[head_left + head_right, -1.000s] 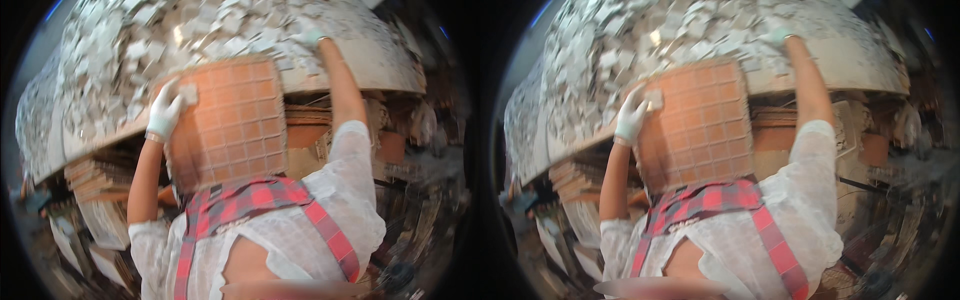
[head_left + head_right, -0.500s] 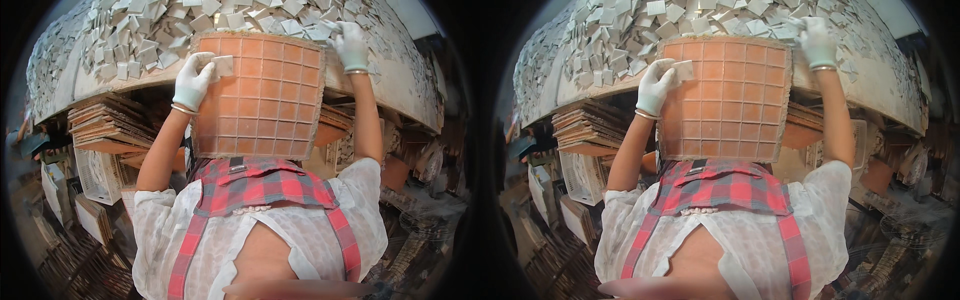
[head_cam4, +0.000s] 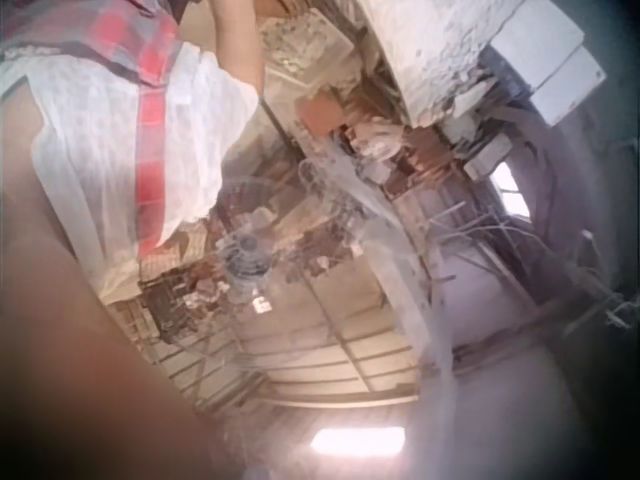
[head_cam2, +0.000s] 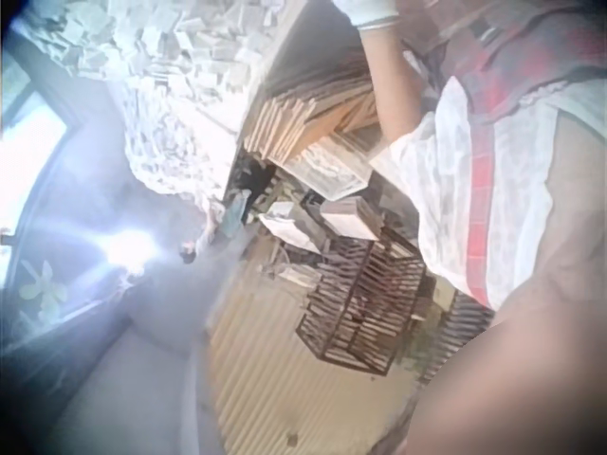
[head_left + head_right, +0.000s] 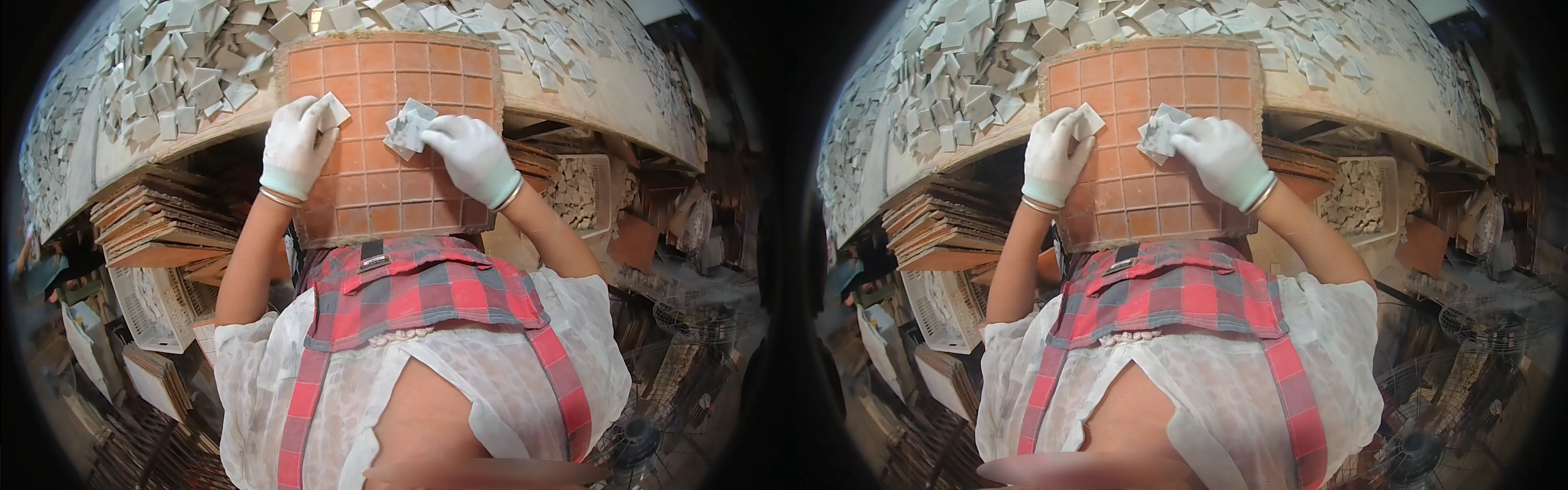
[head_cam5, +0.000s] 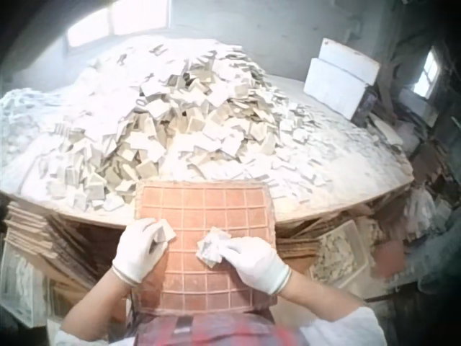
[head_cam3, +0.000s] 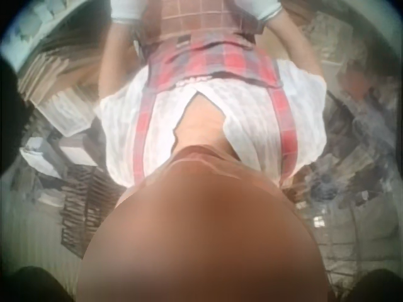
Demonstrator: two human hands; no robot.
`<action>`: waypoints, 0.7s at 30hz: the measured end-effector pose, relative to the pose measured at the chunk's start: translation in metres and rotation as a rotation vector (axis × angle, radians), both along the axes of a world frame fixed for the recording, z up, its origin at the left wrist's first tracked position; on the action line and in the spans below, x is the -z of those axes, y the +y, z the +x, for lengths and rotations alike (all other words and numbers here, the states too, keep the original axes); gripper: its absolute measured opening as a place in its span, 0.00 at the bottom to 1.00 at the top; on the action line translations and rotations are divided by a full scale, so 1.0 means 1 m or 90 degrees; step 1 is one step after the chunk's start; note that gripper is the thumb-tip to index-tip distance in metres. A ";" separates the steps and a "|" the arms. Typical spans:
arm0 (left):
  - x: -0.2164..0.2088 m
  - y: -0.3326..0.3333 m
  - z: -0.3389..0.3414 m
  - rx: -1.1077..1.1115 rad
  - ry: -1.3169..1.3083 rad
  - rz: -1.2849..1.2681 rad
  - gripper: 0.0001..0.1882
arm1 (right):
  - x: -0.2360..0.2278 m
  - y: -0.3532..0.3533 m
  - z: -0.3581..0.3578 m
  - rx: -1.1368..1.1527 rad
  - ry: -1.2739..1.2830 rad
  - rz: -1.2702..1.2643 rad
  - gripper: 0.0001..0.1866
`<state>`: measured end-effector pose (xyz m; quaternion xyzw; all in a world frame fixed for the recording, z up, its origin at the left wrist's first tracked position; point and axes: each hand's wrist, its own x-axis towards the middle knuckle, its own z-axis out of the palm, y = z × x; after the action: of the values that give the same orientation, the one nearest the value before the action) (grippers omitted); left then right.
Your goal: The person places small white ceramic tiles one by one into a grid on a square orange tile board. They pick tiles from a nearby pile and press them into the grid slots, completing several rows before the clip ends.
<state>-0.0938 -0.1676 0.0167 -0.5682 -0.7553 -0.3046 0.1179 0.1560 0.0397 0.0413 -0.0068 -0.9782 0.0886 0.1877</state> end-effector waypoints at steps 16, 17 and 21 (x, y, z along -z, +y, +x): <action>0.012 0.000 -0.053 0.099 -0.019 0.079 0.14 | 0.004 -0.012 -0.002 0.141 -0.077 -0.083 0.29; 0.016 0.003 -0.049 0.068 -0.023 0.088 0.14 | 0.007 -0.011 0.000 0.134 -0.019 -0.131 0.20; 0.021 0.006 -0.048 0.038 -0.003 0.094 0.17 | -0.005 0.008 0.037 0.274 -0.031 -0.409 0.17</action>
<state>-0.1418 -0.1618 -0.0046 -0.5797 -0.7137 -0.3640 0.1485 0.1932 0.0480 0.0460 -0.2728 -0.8811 0.3485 0.1667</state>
